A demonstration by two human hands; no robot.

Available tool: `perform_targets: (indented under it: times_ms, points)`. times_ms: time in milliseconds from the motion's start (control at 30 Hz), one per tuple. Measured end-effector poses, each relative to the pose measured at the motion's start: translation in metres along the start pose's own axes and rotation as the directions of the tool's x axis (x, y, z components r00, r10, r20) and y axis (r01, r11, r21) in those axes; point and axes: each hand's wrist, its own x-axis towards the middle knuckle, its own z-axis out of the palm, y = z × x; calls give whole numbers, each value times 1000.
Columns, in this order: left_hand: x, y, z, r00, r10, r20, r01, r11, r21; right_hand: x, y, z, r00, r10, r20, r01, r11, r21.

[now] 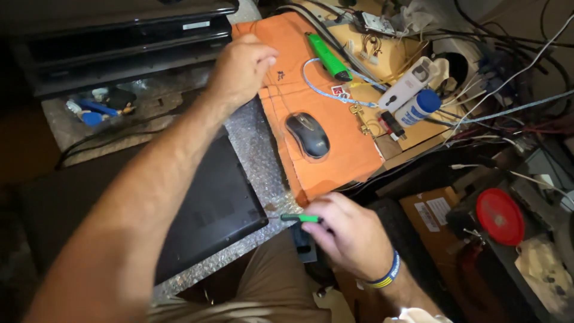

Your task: Disassembling a laptop by removing screws from the bottom panel and prying the casing open with a tool.

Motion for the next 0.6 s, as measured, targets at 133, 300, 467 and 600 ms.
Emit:
perform_targets:
  times_ms: [133,300,467,600]
  points:
    - [-43,63,-51,999,29,-43,-32,996,-81,-3,8,2,994,-30,-105,36,998,57]
    - [-122,141,-100,898,8,440,170,916,-363,5,14,23,993,43,-110,-15,971,239]
    - [-183,156,-115,859,-90,505,361,805,-471,16,-5,48,992,76,97,-88,989,123]
    - [-212,153,-109,837,-135,530,395,819,-415,23,-16,59,974,85,212,-83,996,-14]
